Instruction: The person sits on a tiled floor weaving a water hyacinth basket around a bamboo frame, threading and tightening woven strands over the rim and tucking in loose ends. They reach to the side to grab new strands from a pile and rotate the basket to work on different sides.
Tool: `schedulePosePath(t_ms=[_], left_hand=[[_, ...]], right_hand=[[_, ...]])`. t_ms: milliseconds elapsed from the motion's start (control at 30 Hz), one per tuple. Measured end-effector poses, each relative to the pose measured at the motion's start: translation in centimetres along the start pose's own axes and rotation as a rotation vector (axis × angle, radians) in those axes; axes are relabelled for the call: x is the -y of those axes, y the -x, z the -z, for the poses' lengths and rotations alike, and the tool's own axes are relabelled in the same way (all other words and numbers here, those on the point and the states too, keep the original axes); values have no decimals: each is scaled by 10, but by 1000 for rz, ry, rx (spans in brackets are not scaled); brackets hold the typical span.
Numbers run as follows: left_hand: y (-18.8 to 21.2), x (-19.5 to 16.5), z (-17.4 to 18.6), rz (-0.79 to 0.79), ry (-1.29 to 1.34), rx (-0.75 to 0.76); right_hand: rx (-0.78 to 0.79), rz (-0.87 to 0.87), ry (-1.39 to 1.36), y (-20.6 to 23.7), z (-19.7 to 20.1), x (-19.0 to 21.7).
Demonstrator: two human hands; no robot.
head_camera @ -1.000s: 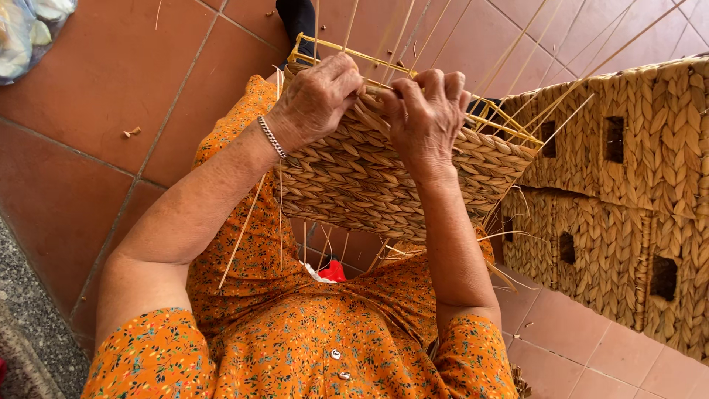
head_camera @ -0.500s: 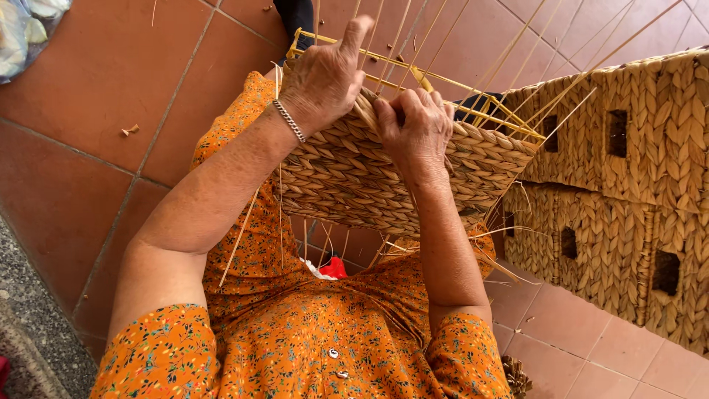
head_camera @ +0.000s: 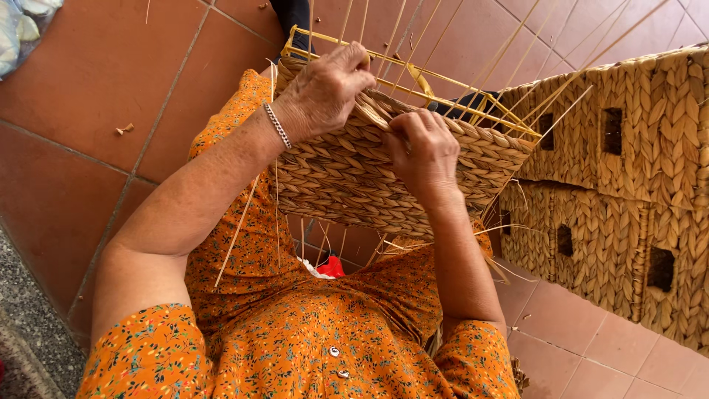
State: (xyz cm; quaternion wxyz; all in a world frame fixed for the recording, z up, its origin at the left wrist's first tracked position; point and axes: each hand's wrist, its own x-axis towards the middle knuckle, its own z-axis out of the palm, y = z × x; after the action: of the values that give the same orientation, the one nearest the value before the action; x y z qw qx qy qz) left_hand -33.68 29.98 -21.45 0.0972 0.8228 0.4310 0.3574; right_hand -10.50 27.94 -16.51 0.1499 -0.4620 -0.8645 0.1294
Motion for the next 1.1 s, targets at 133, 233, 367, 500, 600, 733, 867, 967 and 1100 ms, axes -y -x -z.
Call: schedulePosePath(t_ms=[133,233,367,500,600,733,867,967,1100], left_hand=[[6,-17,-1,-47,-161,75],[3,-20,-6,-23,-210,35],[-5,-9,-8,156,55,-24],[-3,-5,-3,371,282,-12],[-1,-8,2,346,376,-79],[-1,-9,5,345,421,-143],[-2,-8,1,448,539,-168],[-5,-10,-6,550,485,-166],[-6,-19,-11,152,156,-303]], right_hand=[[38,-90,-67,-6,27,2],[-273,129,219,-18,35,11],[-601,247,320,-25,18,26],[-283,88,-140,-25,-2,26],[-99,-212,-603,-53,-18,6],[-190,-342,-1105,-65,-34,-12],[-306,-602,-1216,-55,-38,-16],[-253,-564,-1612,-34,-32,-8],[-194,-343,-1249,-10,-25,12]])
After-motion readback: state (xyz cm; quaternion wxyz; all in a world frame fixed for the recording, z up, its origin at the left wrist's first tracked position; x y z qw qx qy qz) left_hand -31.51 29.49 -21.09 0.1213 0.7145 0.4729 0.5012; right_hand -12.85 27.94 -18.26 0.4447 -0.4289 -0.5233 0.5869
